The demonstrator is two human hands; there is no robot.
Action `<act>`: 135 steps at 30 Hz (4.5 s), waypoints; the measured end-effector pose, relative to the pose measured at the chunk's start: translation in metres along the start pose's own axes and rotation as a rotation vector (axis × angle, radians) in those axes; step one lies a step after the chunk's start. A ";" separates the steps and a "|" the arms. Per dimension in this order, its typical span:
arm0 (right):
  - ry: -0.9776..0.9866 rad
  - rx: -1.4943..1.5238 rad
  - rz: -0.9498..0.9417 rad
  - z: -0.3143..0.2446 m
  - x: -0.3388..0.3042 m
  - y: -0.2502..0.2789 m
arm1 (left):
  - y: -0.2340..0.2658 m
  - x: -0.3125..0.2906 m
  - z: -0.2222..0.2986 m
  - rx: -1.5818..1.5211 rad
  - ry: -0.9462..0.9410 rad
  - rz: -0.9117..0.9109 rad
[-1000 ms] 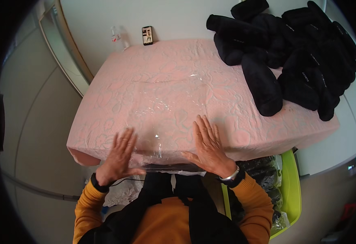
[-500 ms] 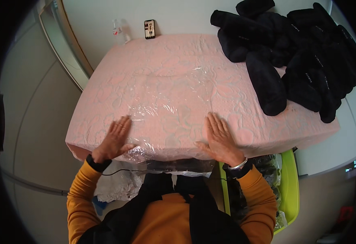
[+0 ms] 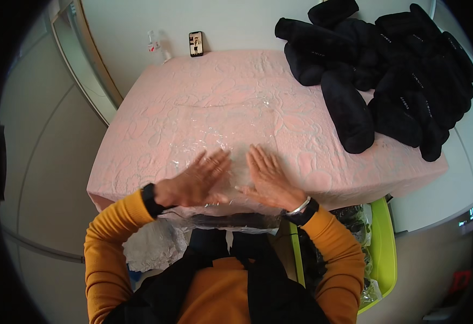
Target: The person packages black headrests by placing them into plastic bags, smoothing the bags, and putting them into a green bin. After filling the bin, they clear the table by moving the remaining plastic bags to the floor.
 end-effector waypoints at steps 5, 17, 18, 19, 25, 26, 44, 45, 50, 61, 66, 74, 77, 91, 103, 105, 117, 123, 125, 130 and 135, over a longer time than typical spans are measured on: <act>0.045 -0.045 0.031 0.007 -0.013 -0.010 | -0.025 0.002 -0.012 -0.106 -0.054 -0.015; -0.029 0.029 -0.037 0.039 -0.023 0.017 | -0.004 -0.066 -0.133 -0.096 0.563 -0.174; -0.057 0.054 -0.055 0.040 -0.020 0.028 | 0.006 -0.067 -0.135 -0.082 0.616 -0.207; -0.084 0.080 -0.074 0.043 -0.016 0.035 | 0.015 -0.065 -0.132 -0.083 0.618 -0.204; -0.031 0.072 -0.154 0.038 0.039 0.029 | 0.036 0.023 -0.041 -0.011 0.183 -0.061; -0.044 0.078 -0.219 0.039 0.049 0.020 | 0.029 0.038 -0.033 -0.011 0.188 -0.052; -0.174 0.069 -0.301 0.111 0.034 0.030 | 0.008 0.003 -0.181 -0.059 0.540 -0.243; -0.116 0.037 -0.258 0.109 0.047 0.035 | 0.012 0.011 -0.177 -0.062 0.541 -0.245; 0.083 0.000 -0.245 0.078 0.104 0.018 | 0.008 0.075 -0.112 -0.051 0.163 -0.099; 0.001 0.070 -0.379 0.123 0.090 0.006 | -0.013 0.046 -0.170 -0.177 0.193 -0.084; -0.183 0.021 -0.336 0.134 0.078 0.011 | -0.017 0.022 -0.202 -0.201 0.403 -0.121; -0.381 0.162 -0.027 0.102 0.033 0.040 | 0.006 -0.004 -0.193 -0.149 0.567 -0.175; -0.419 0.340 -0.016 0.076 0.026 0.034 | 0.024 0.005 -0.158 -0.080 0.437 -0.126; -0.130 0.802 0.382 0.028 0.033 0.041 | 0.074 0.079 -0.050 -0.013 -0.056 0.152; -0.154 0.720 0.265 0.057 0.017 0.145 | 0.220 -0.011 -0.119 -0.294 0.140 0.948; -0.072 0.419 0.647 0.057 0.014 0.179 | 0.237 -0.034 -0.115 -0.233 0.001 1.175; 0.297 -0.174 0.868 -0.014 -0.049 0.133 | 0.100 -0.124 -0.102 -0.204 0.256 1.079; 0.187 0.136 0.467 -0.015 -0.053 0.063 | 0.006 -0.112 -0.097 -0.281 0.398 0.617; 0.187 0.212 0.366 -0.016 -0.049 0.058 | -0.006 -0.107 -0.101 -0.185 0.422 0.413; 0.090 0.350 0.367 0.010 -0.032 0.047 | 0.022 -0.075 -0.058 -0.220 0.354 0.404; 0.084 -0.045 0.311 0.002 -0.005 0.003 | -0.011 0.017 0.033 -0.457 0.019 0.649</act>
Point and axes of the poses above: each hand's wrist, its own x-axis towards the middle knuckle, its own y-axis out of the back of the hand, z = x × y, the point moved 5 cm from there along x, towards the middle knuckle, and after that the axes turned 8 degrees about y, right-handed, at the moved point
